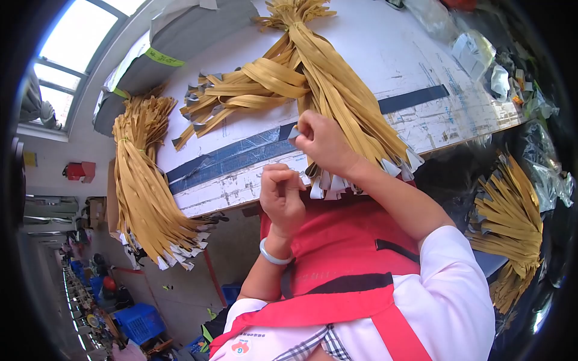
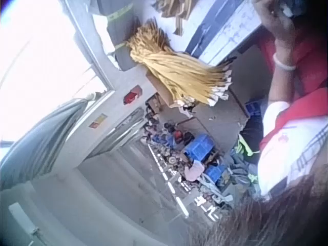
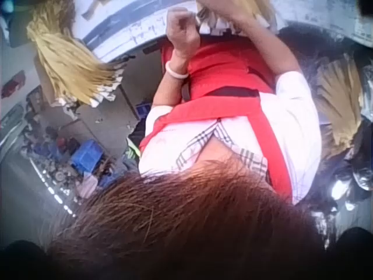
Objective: Assembling plastic clips and components onto yellow nylon straps at a factory workbench.
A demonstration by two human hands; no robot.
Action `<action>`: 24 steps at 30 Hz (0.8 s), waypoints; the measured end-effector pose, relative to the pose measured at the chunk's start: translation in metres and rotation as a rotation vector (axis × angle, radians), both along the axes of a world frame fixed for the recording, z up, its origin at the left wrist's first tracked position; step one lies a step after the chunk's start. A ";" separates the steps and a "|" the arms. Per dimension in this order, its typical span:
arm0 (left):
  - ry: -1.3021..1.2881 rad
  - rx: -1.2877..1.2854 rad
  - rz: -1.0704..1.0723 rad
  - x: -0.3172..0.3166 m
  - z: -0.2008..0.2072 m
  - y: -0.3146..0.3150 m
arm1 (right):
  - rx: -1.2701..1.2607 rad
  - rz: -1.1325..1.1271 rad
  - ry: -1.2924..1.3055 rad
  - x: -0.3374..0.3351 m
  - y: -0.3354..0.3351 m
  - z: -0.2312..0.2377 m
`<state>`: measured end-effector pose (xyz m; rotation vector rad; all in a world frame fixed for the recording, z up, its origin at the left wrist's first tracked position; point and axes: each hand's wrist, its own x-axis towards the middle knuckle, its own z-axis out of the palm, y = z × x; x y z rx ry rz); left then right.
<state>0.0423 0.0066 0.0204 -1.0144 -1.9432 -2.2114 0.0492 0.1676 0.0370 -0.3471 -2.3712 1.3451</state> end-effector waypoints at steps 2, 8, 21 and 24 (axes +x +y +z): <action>0.076 -0.104 -0.125 0.014 0.004 -0.004 | -0.240 -0.058 -0.031 -0.002 0.009 -0.001; -0.201 0.045 -0.062 -0.045 0.028 -0.022 | -0.067 0.393 0.167 0.012 0.000 0.010; -0.137 -0.172 -0.229 -0.049 -0.008 -0.034 | -0.758 0.359 -0.130 0.029 -0.027 -0.002; 0.011 -0.332 -0.194 -0.055 -0.008 -0.044 | -0.708 0.333 -0.114 0.032 -0.027 0.004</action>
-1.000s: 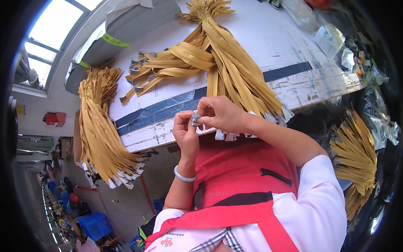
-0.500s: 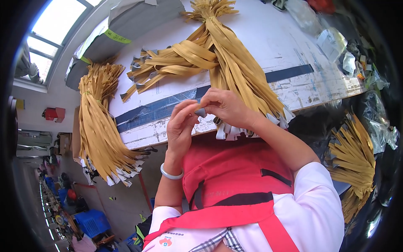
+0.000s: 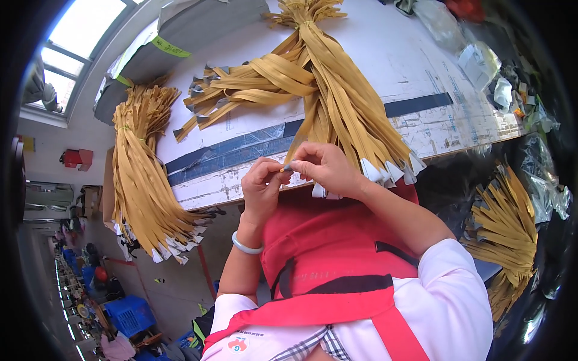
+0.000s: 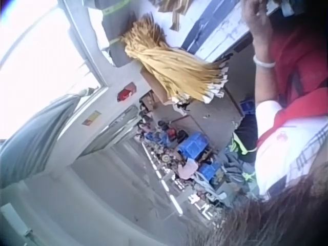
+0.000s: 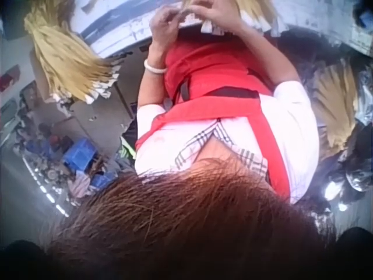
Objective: Assembling plastic clips and components onto yellow nylon straps at a factory workbench.
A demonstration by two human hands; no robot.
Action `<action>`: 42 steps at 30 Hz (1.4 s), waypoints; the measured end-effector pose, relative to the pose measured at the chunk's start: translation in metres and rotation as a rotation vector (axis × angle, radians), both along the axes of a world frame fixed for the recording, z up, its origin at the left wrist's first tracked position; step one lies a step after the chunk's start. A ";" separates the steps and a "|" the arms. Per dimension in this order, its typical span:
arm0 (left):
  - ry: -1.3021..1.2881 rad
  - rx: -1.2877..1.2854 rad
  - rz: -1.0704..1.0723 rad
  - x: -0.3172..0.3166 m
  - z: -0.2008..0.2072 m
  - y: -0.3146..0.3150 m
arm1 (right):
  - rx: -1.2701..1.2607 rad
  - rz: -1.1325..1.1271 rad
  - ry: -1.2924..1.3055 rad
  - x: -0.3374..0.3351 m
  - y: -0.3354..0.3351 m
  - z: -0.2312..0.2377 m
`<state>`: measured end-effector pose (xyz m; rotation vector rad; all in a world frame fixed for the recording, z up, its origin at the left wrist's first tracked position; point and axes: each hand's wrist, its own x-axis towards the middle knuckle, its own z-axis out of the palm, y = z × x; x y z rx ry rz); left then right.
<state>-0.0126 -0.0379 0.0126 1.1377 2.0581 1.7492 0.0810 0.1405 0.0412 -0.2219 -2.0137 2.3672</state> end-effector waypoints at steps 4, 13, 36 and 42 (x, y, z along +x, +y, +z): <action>0.110 -0.014 0.030 0.005 0.011 -0.001 | 0.101 -0.064 0.020 0.014 0.002 0.002; -0.406 0.477 0.429 -0.063 0.023 -0.027 | 0.064 -0.284 0.010 0.019 0.037 0.015; -0.485 -0.080 -0.136 -0.014 -0.001 0.018 | 0.830 0.025 0.273 0.002 0.022 -0.009; -0.577 0.038 -0.240 -0.014 -0.005 0.019 | 0.703 0.033 0.196 0.000 0.020 -0.004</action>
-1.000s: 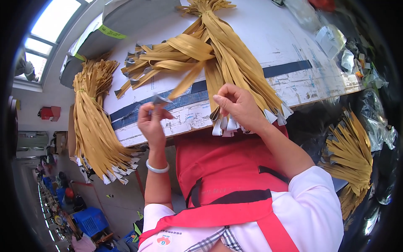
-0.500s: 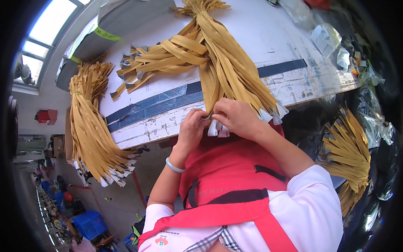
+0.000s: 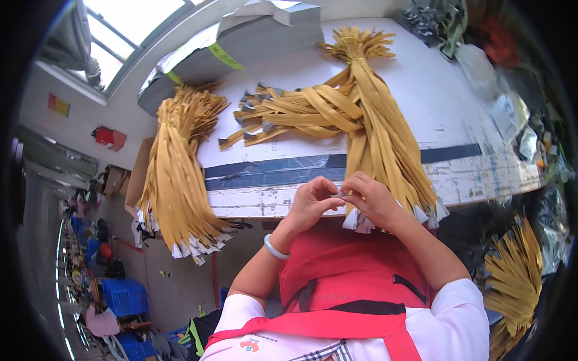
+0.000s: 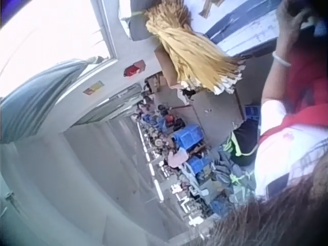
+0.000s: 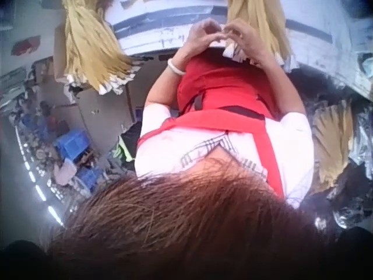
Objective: Assembling plastic clips and components onto yellow nylon straps at a factory workbench.
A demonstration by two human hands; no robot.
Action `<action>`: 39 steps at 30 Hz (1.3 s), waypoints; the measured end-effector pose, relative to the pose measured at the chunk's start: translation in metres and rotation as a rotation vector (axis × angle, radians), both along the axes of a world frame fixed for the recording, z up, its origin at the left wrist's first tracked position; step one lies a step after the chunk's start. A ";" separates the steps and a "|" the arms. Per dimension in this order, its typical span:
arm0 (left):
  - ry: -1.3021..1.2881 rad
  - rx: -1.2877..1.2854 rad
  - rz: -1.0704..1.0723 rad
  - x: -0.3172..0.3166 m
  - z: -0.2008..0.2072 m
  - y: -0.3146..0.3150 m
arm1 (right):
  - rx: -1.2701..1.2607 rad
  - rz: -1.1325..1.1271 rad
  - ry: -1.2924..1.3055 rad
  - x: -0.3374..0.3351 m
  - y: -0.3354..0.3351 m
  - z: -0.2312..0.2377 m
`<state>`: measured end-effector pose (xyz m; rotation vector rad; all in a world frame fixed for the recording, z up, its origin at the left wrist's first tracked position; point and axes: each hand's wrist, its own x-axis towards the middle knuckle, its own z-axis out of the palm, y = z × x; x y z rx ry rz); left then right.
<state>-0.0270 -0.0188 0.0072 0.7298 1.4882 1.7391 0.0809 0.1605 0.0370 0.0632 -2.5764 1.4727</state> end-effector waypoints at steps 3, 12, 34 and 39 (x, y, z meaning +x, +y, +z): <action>0.007 -0.032 -0.048 0.003 -0.012 0.007 | 0.047 0.037 -0.025 0.000 0.005 0.005; -0.286 0.247 -0.142 -0.020 -0.008 0.014 | -0.574 0.111 -0.283 -0.028 0.027 0.008; 0.093 0.054 0.347 0.004 -0.003 0.029 | -0.295 -0.112 -0.072 -0.038 0.010 -0.004; 0.524 -0.044 0.476 0.006 -0.022 0.025 | 0.333 -0.123 0.410 -0.034 -0.006 -0.007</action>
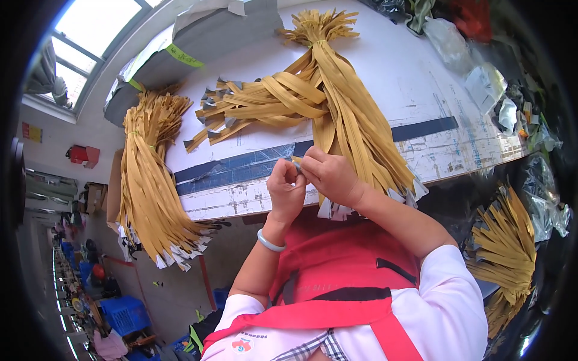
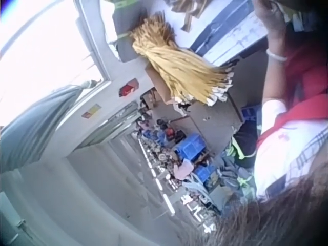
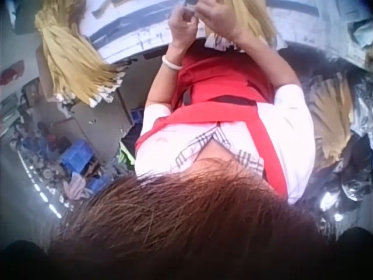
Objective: Assembling plastic clips and components onto yellow nylon straps at a factory workbench.
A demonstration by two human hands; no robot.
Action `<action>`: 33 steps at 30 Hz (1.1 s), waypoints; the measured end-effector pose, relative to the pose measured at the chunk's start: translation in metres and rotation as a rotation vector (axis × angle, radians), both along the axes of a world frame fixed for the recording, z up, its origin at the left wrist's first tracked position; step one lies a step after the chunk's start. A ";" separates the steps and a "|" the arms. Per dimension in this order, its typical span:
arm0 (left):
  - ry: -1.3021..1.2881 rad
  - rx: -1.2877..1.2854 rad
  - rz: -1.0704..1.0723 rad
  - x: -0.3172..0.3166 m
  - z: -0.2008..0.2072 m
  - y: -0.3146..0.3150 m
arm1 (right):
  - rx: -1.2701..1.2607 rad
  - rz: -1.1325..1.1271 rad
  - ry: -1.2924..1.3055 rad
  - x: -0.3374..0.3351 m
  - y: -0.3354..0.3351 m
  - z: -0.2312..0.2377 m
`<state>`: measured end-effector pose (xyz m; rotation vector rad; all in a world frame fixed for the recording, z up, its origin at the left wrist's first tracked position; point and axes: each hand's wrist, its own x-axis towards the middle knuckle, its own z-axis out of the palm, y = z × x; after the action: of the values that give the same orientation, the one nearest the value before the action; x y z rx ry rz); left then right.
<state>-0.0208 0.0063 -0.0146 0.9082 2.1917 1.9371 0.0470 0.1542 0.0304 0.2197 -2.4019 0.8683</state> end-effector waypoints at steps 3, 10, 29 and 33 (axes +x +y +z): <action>-0.625 0.301 -0.352 -0.002 0.038 -0.008 | -0.394 0.105 -0.143 0.004 0.020 0.005; -0.071 -0.020 -0.305 -0.009 0.022 -0.021 | -1.032 0.059 -0.525 0.012 0.017 0.006; 0.013 -0.501 -0.237 0.028 0.001 -0.064 | -0.381 0.021 -0.522 0.065 0.022 0.027; -0.647 -0.234 -0.403 0.071 -0.034 -0.051 | -0.146 0.262 -0.351 0.051 -0.005 0.003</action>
<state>0.0501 -0.0450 -0.0484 0.5264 1.6557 1.4704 0.0977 0.1496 0.0336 0.3559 -2.6528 1.2890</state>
